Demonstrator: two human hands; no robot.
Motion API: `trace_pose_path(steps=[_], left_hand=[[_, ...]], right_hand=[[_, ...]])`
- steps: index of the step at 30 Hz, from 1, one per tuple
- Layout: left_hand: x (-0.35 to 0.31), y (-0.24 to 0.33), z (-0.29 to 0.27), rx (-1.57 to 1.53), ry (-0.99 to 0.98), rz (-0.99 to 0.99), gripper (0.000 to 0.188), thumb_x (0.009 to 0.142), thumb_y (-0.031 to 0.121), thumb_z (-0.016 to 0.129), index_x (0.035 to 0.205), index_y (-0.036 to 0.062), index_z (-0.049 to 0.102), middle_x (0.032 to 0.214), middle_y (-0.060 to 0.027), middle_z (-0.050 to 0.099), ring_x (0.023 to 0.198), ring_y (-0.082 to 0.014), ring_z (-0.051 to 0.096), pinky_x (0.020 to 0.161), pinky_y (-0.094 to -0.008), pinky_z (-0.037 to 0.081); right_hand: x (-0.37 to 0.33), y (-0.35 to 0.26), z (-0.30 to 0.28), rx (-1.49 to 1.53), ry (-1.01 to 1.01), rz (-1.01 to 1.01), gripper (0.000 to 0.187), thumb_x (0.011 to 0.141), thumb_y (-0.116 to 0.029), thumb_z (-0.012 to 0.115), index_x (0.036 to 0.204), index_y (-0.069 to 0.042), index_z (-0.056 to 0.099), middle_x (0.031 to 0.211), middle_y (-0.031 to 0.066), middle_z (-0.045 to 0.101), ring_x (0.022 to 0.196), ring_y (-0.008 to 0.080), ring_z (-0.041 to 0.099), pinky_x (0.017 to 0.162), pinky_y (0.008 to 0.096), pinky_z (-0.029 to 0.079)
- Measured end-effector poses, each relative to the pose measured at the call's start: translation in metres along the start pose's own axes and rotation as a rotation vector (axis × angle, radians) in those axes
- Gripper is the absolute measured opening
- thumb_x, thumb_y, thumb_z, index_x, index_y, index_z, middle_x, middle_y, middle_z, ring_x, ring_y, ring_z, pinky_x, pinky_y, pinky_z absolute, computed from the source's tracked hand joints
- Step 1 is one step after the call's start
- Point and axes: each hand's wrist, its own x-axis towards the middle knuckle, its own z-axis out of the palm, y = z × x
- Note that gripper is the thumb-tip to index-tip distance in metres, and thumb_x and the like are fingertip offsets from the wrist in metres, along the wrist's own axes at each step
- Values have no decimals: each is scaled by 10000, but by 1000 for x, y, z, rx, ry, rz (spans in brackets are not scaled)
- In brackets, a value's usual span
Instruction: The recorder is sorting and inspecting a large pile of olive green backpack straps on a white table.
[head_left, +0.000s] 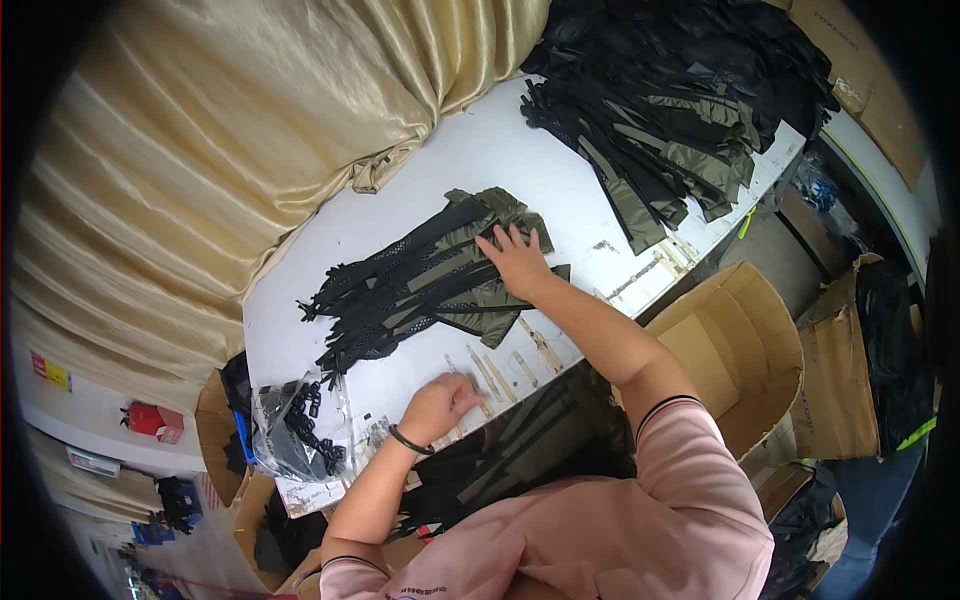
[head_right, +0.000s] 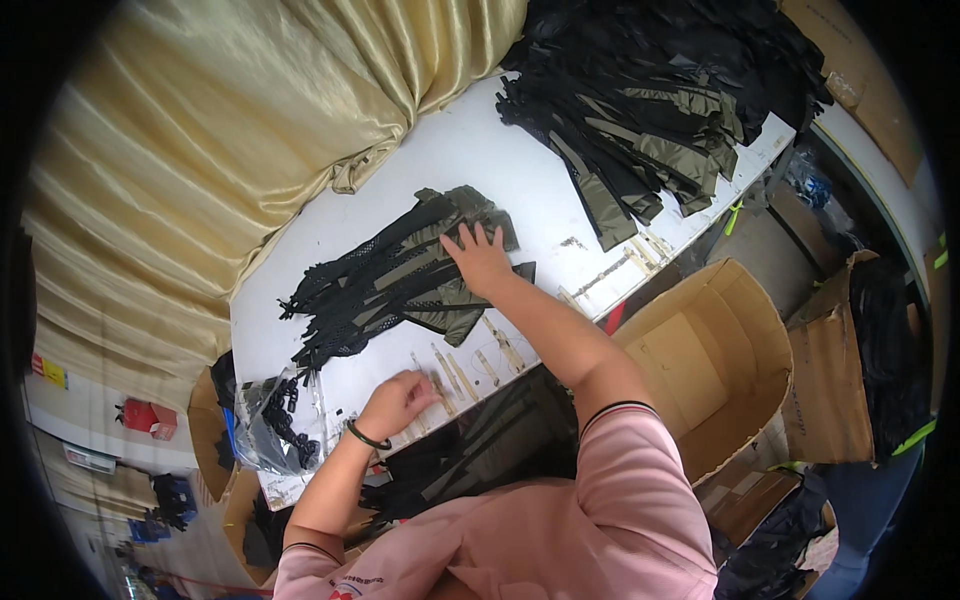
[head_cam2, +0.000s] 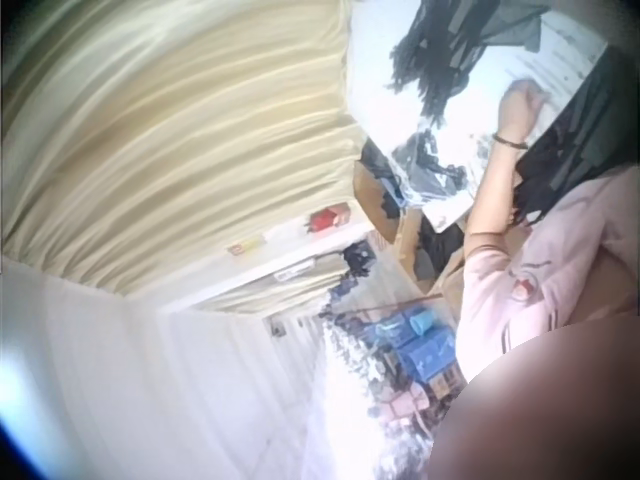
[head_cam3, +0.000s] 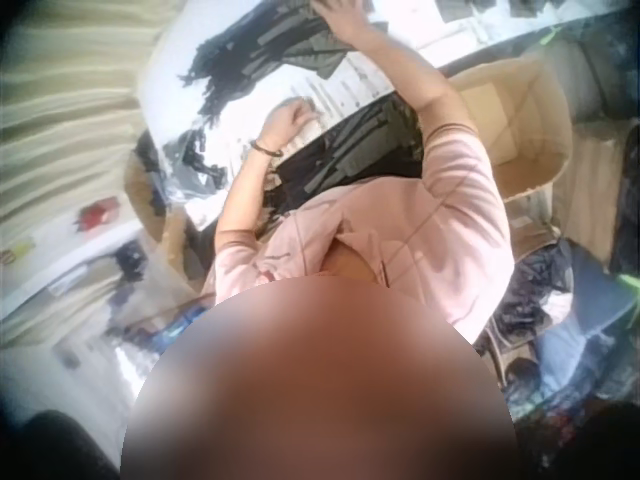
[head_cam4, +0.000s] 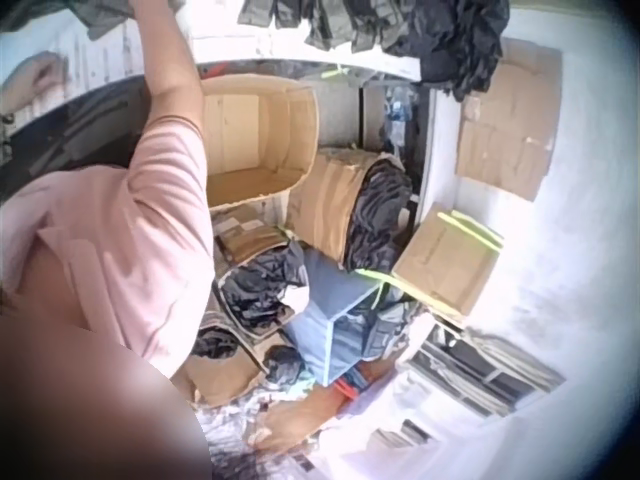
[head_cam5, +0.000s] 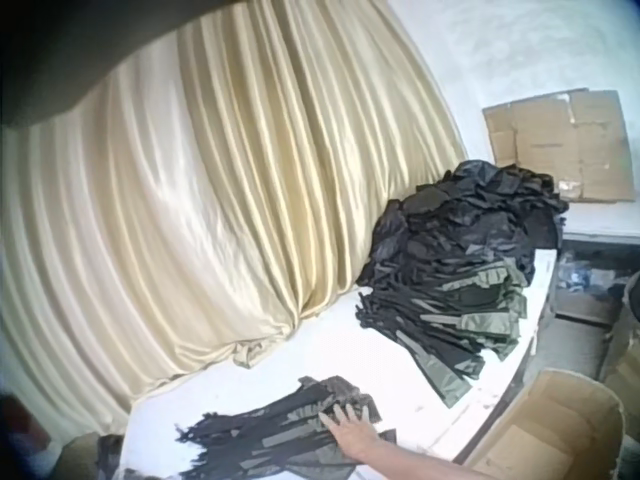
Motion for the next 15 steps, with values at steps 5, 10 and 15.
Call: trace_pose_path(steps=[5,10,15], left_hand=[[10,-23,-2,-65,306,-24,185,810,155,690,913,25,606,823,-134,588,738,-280,590,670,-361,481],[26,-10,-7,150,556,191,379,784,96,668,1141,20,566,1167,-191,568,1092,-376,521,952,-403,413],[53,-39,21,90,315,161,559,770,196,694,1267,32,496,1277,-240,516,1208,-413,458,1016,-450,367]], right_hand=[[-11,-5,11,67,-20,-236,482,831,-136,536,1311,-114,499,1257,149,534,1209,313,495,1053,529,312],[-101,-27,6,-6,73,-439,425,822,-91,508,1245,-72,552,1240,120,568,1193,284,517,1068,451,337],[-122,-28,-7,388,284,-182,389,811,-206,645,1174,-75,598,1216,113,567,1203,294,489,1054,446,327]])
